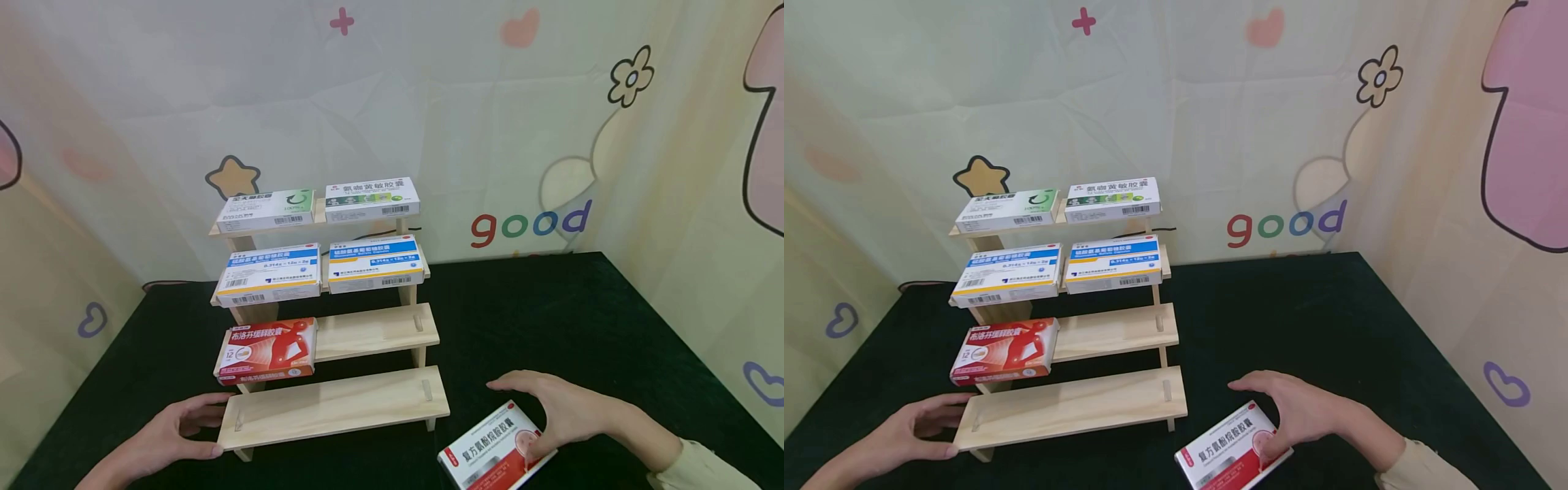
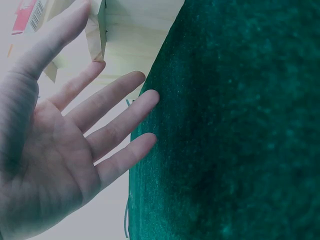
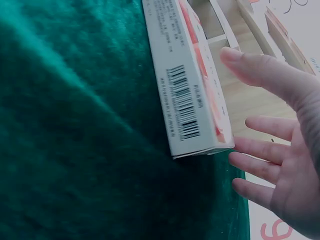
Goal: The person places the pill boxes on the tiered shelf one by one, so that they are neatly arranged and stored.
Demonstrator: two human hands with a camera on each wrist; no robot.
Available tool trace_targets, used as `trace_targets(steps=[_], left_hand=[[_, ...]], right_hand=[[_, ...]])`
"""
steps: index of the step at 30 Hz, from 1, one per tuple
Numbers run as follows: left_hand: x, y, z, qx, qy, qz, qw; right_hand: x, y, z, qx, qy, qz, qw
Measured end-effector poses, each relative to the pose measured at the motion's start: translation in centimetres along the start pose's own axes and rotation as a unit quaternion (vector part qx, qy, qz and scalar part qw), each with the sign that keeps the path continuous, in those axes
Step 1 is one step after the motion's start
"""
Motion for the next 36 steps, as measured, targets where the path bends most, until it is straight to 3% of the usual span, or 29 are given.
trace_targets(steps=[8, 14, 19, 36], left_hand=[[0.1, 0.0, 0.1, 0.004, 0.001, -0.001, 1.0], [0.1, 0.0, 0.2, 0.006, 0.002, -0.004, 1.0], [0.1, 0.1, 0.2, 0.004, 0.003, -0.005, 1.0], [0.0, 0.0, 0.2, -0.005, -0.011, 0.006, 0.9999]], right_hand=[[-0.8, -1.3, -0.6, 0.013, -0.006, 0.003, 0.9999], [-1.4, -1.5, -1.1, -0.011, -0.003, 0.023, 0.9997], [-1.6, -1.6, -1.3, -0.03, -0.018, 0.018, 0.9992], [-0.6, -1.8, -0.7, -0.016, -0.017, 0.004, 0.9997]])
Point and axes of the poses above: each hand's wrist, its own y-axis towards the middle knuckle, its own x-axis out of the back of the hand, z = x × y, the point moved 6 cm from there along y, towards the middle knuckle, and after that the axes turned 5 degrees about z, right-handed, at the moved point
